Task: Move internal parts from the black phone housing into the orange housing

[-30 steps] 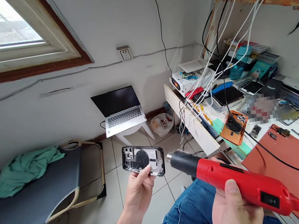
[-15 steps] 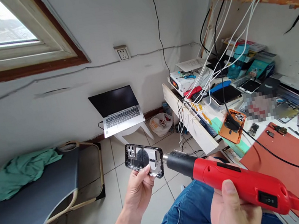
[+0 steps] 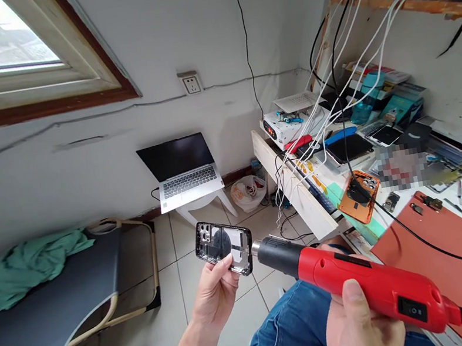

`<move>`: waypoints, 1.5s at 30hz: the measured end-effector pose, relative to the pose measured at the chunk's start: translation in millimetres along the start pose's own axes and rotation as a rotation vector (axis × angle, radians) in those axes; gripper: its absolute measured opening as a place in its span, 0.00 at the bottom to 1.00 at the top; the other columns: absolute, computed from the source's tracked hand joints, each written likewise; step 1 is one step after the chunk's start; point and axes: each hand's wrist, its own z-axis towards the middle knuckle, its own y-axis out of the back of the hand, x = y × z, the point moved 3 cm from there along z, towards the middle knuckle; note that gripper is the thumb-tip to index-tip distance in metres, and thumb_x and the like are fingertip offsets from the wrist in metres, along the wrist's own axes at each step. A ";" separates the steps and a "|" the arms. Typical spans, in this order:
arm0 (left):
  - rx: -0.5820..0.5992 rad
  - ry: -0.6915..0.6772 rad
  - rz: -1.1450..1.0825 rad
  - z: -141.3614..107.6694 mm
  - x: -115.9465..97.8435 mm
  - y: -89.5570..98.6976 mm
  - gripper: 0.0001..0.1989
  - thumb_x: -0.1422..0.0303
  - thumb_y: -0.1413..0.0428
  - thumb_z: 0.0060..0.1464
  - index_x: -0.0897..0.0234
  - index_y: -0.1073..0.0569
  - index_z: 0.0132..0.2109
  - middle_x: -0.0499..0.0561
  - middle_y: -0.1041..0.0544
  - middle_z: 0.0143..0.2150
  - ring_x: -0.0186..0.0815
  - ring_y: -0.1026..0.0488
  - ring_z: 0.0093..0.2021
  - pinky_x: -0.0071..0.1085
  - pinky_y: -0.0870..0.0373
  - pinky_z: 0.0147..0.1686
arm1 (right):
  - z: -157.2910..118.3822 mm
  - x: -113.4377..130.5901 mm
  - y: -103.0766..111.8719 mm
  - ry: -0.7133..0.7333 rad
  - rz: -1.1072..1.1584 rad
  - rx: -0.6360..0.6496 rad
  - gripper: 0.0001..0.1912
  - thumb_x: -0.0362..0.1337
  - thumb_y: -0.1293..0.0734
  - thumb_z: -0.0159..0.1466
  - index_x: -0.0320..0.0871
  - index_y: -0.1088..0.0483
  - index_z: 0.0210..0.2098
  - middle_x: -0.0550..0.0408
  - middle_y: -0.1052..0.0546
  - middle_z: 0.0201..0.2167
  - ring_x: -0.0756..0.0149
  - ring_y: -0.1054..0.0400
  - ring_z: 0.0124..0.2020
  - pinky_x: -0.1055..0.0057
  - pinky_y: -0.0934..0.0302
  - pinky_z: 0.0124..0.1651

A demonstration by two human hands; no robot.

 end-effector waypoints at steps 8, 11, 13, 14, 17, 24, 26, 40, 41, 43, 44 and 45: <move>-0.018 0.010 -0.017 -2.1 -1.5 -2.1 0.25 0.70 0.17 0.37 0.66 0.18 0.41 0.48 0.15 0.33 0.30 0.19 0.28 0.19 0.22 0.28 | 0.3 -0.9 -2.7 0.011 0.033 -0.006 0.15 0.34 0.18 0.58 0.42 0.22 0.42 0.52 0.15 0.38 0.49 0.15 0.44 0.49 0.16 0.43; -0.020 0.004 -0.014 -2.6 -2.3 -2.5 0.24 0.69 0.17 0.38 0.66 0.18 0.41 0.48 0.16 0.31 0.29 0.21 0.27 0.18 0.23 0.27 | -0.8 -0.8 -1.3 0.011 0.010 -0.006 0.13 0.36 0.19 0.60 0.41 0.22 0.41 0.53 0.16 0.35 0.53 0.16 0.36 0.50 0.16 0.41; -0.016 0.001 -0.007 -2.8 -2.6 -3.2 0.23 0.69 0.17 0.38 0.67 0.18 0.39 0.47 0.17 0.30 0.27 0.23 0.25 0.19 0.24 0.26 | -1.1 -0.4 -1.1 0.011 0.007 0.000 0.13 0.36 0.19 0.61 0.41 0.22 0.42 0.53 0.15 0.36 0.53 0.16 0.36 0.49 0.16 0.42; -0.013 0.000 -0.002 -2.9 -2.7 -3.7 0.22 0.69 0.17 0.38 0.67 0.18 0.38 0.47 0.17 0.30 0.27 0.24 0.24 0.19 0.24 0.26 | -0.9 0.0 -1.1 0.014 0.011 0.003 0.14 0.36 0.19 0.60 0.41 0.22 0.42 0.53 0.15 0.36 0.52 0.16 0.38 0.49 0.16 0.42; -0.002 -0.004 0.012 -3.5 -3.3 -5.6 0.22 0.68 0.17 0.38 0.68 0.18 0.37 0.48 0.18 0.29 0.27 0.24 0.25 0.19 0.25 0.26 | 0.0 0.6 -1.6 0.008 0.018 0.011 0.14 0.36 0.18 0.59 0.42 0.21 0.42 0.53 0.15 0.35 0.50 0.15 0.40 0.49 0.16 0.42; 0.015 -0.012 0.028 -3.8 -4.0 -7.1 0.21 0.66 0.17 0.39 0.68 0.18 0.36 0.48 0.18 0.30 0.28 0.23 0.27 0.20 0.24 0.28 | 0.7 0.8 -3.1 0.019 0.010 0.026 0.13 0.38 0.18 0.60 0.42 0.22 0.40 0.52 0.15 0.38 0.48 0.16 0.44 0.44 0.17 0.47; 0.017 -0.013 0.027 -3.8 -3.7 -6.7 0.21 0.67 0.17 0.40 0.67 0.18 0.37 0.49 0.17 0.31 0.28 0.23 0.27 0.20 0.25 0.28 | 1.1 0.7 -3.3 0.020 0.004 0.037 0.13 0.37 0.18 0.60 0.43 0.22 0.41 0.51 0.15 0.41 0.46 0.16 0.48 0.42 0.17 0.48; 0.007 -0.031 0.041 -2.8 -5.9 -2.0 0.22 0.65 0.17 0.39 0.67 0.19 0.36 0.49 0.17 0.32 0.27 0.24 0.27 0.20 0.24 0.28 | -0.5 5.2 -7.0 -0.003 0.002 -0.036 0.16 0.34 0.15 0.53 0.42 0.21 0.36 0.49 0.15 0.45 0.45 0.17 0.50 0.50 0.16 0.44; 0.009 -0.031 0.042 -2.9 -5.9 -2.0 0.22 0.65 0.17 0.39 0.67 0.19 0.36 0.49 0.18 0.31 0.26 0.25 0.26 0.19 0.24 0.27 | -0.6 5.6 -7.8 -0.005 0.001 -0.032 0.16 0.34 0.15 0.52 0.42 0.21 0.36 0.49 0.15 0.45 0.45 0.18 0.50 0.49 0.16 0.45; 0.012 -0.030 0.046 -3.4 -5.7 -2.2 0.22 0.65 0.17 0.39 0.67 0.19 0.36 0.48 0.19 0.30 0.25 0.26 0.25 0.19 0.25 0.27 | -1.0 6.1 -9.1 -0.013 0.010 -0.025 0.16 0.34 0.15 0.51 0.42 0.21 0.35 0.48 0.15 0.46 0.43 0.18 0.52 0.47 0.16 0.47; 0.014 -0.030 0.048 -3.7 -5.4 -2.4 0.22 0.65 0.17 0.39 0.67 0.19 0.36 0.47 0.19 0.29 0.25 0.26 0.25 0.19 0.25 0.27 | -1.0 6.1 -9.5 -0.018 0.017 -0.026 0.17 0.34 0.15 0.50 0.42 0.21 0.35 0.47 0.15 0.47 0.42 0.18 0.53 0.46 0.16 0.48; 0.015 -0.030 0.050 -3.9 -5.3 -2.6 0.23 0.64 0.17 0.39 0.67 0.19 0.36 0.47 0.19 0.29 0.25 0.26 0.26 0.19 0.24 0.28 | -0.8 5.9 -9.7 -0.022 0.019 -0.026 0.17 0.34 0.15 0.50 0.42 0.21 0.35 0.47 0.15 0.47 0.41 0.19 0.53 0.45 0.17 0.48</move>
